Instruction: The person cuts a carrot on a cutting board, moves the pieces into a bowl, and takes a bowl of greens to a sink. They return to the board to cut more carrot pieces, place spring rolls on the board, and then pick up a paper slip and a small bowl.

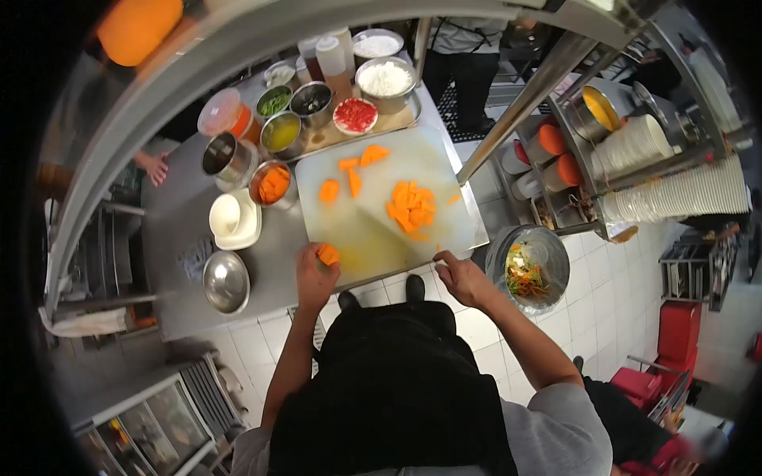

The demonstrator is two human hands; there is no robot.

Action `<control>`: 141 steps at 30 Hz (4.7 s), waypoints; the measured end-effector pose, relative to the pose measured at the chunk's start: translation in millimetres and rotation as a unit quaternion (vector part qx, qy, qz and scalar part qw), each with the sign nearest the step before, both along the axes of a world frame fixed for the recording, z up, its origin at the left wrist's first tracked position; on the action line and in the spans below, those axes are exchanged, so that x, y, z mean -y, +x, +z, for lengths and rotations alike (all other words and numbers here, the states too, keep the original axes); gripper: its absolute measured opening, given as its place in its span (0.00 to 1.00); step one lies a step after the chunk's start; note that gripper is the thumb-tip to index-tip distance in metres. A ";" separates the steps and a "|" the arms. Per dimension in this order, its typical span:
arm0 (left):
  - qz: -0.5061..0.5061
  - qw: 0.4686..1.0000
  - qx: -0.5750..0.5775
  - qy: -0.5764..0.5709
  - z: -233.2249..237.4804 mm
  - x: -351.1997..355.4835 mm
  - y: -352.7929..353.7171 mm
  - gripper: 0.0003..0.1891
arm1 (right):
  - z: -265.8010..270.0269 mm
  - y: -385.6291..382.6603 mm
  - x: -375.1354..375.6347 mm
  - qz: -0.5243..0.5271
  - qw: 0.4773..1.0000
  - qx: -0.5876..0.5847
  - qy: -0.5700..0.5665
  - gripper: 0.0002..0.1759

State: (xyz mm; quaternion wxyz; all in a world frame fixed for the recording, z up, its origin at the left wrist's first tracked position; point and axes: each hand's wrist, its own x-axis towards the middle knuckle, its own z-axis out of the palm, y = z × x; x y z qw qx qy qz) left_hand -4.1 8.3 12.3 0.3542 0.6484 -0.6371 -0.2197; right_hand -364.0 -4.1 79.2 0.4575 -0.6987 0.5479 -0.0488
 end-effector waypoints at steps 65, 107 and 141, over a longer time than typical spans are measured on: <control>0.210 0.964 0.059 -0.151 -19.9 -13.3 -59.3 0.18 | 17.0 50.9 30.7 0.334 0.922 -0.171 -0.097 0.19; 0.196 0.972 -0.015 -0.130 -24.3 -19.9 -52.9 0.16 | -2.1 69.4 23.9 0.313 0.936 -0.155 -0.046 0.25; 0.169 0.980 -0.022 -0.107 -2.9 -28.9 -50.8 0.21 | 19.7 63.3 27.1 0.304 0.939 -0.126 -0.103 0.18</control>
